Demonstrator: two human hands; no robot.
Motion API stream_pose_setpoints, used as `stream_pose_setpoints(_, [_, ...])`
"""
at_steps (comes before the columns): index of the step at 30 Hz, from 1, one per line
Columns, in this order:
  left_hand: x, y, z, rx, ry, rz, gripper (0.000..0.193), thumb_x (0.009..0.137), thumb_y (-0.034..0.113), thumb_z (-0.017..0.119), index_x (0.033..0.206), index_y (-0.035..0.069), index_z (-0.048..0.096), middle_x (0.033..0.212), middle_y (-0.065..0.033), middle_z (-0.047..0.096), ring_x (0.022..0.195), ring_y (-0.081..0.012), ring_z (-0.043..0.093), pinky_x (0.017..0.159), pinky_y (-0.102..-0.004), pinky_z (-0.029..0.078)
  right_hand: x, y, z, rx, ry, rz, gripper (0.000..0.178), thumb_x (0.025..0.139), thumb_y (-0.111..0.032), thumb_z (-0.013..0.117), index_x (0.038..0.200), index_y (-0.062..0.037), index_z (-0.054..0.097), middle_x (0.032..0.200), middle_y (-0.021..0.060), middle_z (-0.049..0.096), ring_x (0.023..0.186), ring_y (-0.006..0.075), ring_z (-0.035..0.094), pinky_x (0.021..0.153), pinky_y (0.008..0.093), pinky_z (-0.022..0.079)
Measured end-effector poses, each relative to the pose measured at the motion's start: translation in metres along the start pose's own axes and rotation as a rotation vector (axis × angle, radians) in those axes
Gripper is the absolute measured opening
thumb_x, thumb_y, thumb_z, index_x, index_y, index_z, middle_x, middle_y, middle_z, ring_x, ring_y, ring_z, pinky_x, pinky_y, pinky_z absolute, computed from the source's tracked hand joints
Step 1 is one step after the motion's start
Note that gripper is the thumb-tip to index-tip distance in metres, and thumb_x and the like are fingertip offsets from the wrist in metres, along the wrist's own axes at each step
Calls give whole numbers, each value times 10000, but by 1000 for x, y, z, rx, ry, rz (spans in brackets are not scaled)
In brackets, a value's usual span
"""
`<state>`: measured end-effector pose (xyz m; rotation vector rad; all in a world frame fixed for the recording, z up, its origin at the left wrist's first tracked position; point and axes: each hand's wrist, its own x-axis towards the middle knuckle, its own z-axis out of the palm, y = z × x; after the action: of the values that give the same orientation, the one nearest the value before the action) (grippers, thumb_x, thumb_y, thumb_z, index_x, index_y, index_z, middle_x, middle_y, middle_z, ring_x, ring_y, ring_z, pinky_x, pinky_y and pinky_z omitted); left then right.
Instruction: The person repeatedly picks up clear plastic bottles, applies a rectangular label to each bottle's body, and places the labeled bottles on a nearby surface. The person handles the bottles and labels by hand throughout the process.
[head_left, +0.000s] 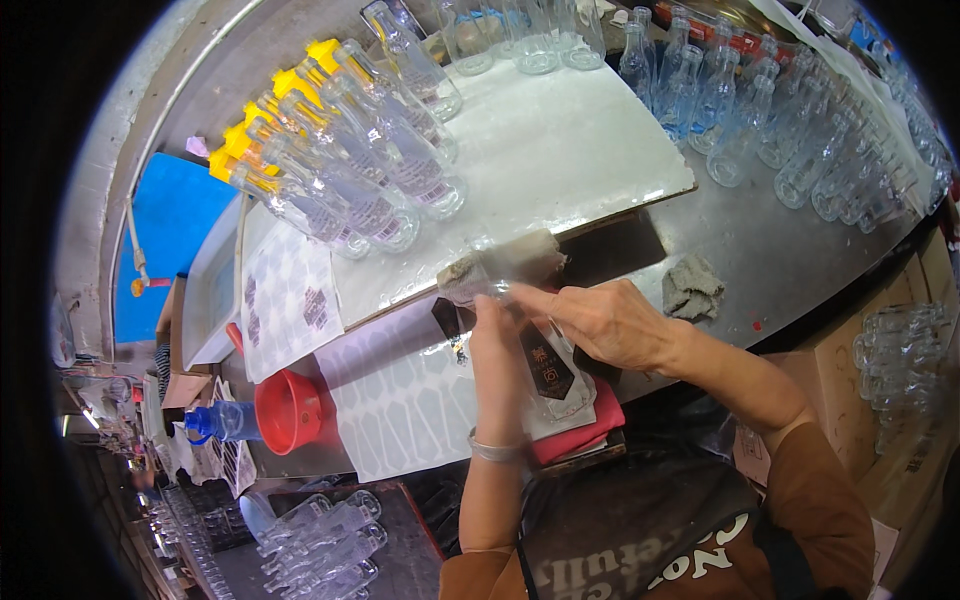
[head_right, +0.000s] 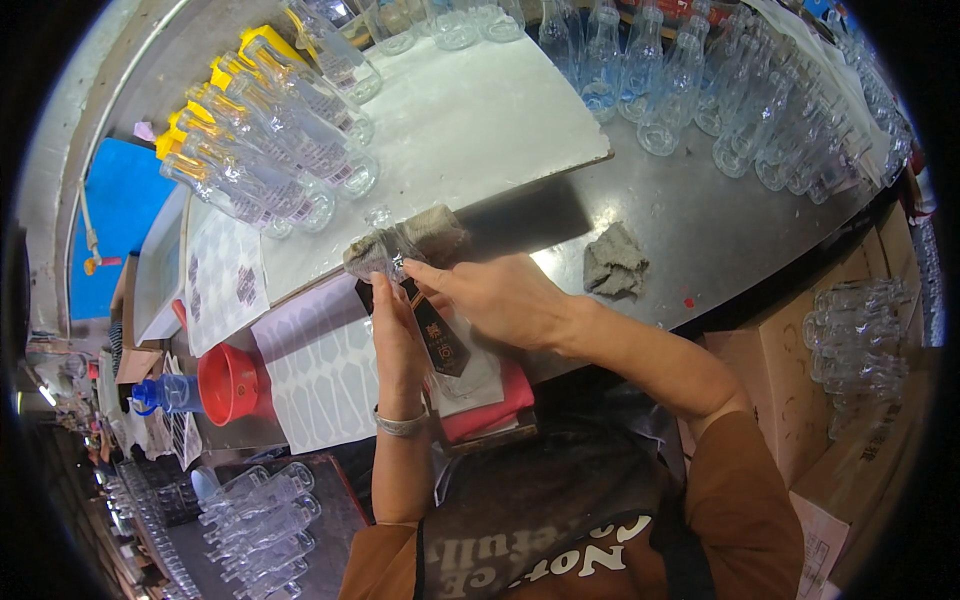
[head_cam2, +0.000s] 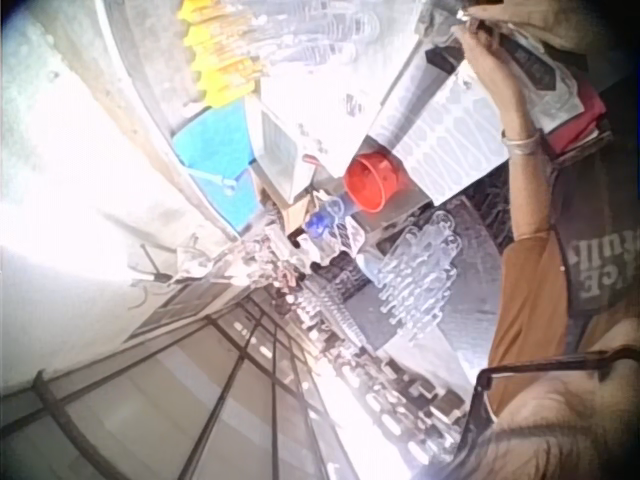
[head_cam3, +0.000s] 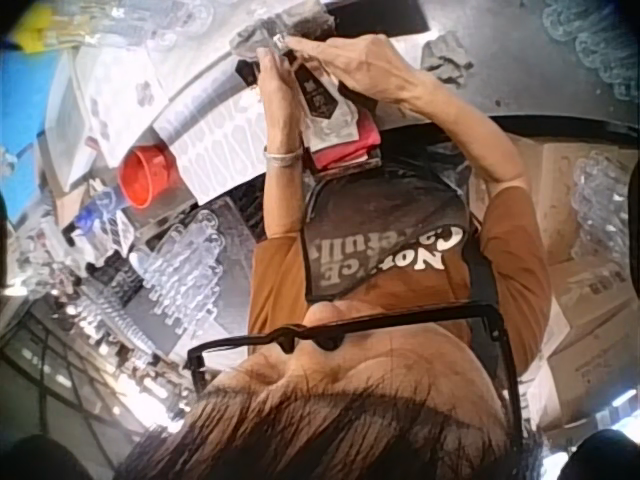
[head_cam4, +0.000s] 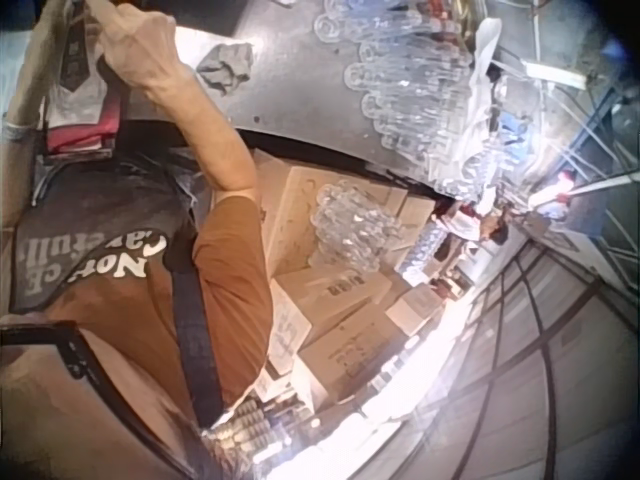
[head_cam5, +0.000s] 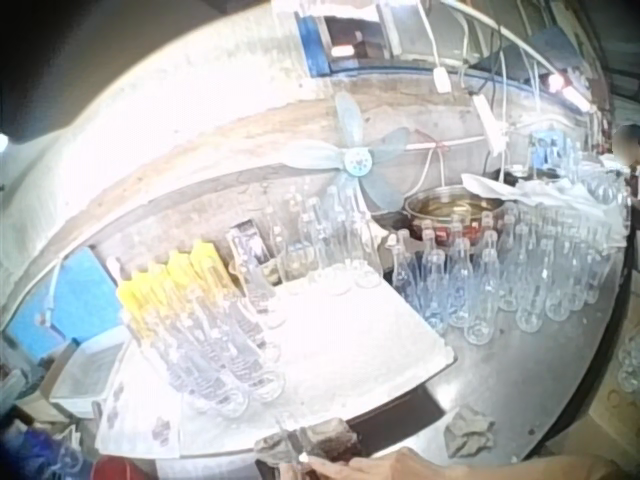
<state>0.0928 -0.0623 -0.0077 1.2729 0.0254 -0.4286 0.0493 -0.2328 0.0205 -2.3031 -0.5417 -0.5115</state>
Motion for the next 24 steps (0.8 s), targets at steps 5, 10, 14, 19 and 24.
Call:
stream_pose_setpoints(5, [-3, 20, 7, 162, -3, 23, 506, 1069, 442, 448, 1061, -36, 612, 1011, -113, 673, 946, -192, 658, 836, -334, 524, -4, -4, -6, -3, -32, 34, 610, 860, -26, 621, 1455, -116, 514, 803, 77, 651, 638, 266, 647, 542, 366, 517])
stream_pose_setpoints(10, [-4, 18, 10, 135, -18, 66, 505, 1059, 446, 473, 1047, -42, 606, 973, -128, 674, 859, -193, 674, 801, -324, 539, -5, -5, -5, -35, -4, 8, 647, 832, -29, 629, 1460, -137, 513, 788, 58, 638, 631, 263, 643, 530, 368, 515])
stream_pose_setpoints(14, [-3, 16, 6, 150, -42, 54, 513, 1057, 455, 473, 1093, -40, 602, 1021, -113, 673, 914, -189, 670, 809, -320, 538, -7, -4, -6, 72, 15, 76, 546, 888, -44, 613, 1425, -128, 557, 806, 95, 655, 627, 233, 644, 578, 335, 525])
stream_pose_setpoints(19, [-17, 14, -6, 160, 12, -8, 564, 1044, 468, 458, 1367, 7, 495, 1279, -142, 628, 1111, -190, 618, 952, -331, 479, -14, 34, -11, 675, 260, 648, 290, 1032, -218, 531, 1142, 12, 669, 831, 53, 664, 765, 119, 641, 741, 272, 529])
stream_pose_setpoints(24, [-60, 7, -32, 523, -143, 427, 1029, 840, 347, 764, 1585, -12, 153, 1563, -228, 349, 1451, -305, 369, 1191, -416, 293, -5, 17, -23, 797, 155, 694, 358, 950, -208, 599, 1206, 41, 618, 1073, 116, 682, 979, 166, 641, 881, 297, 507])
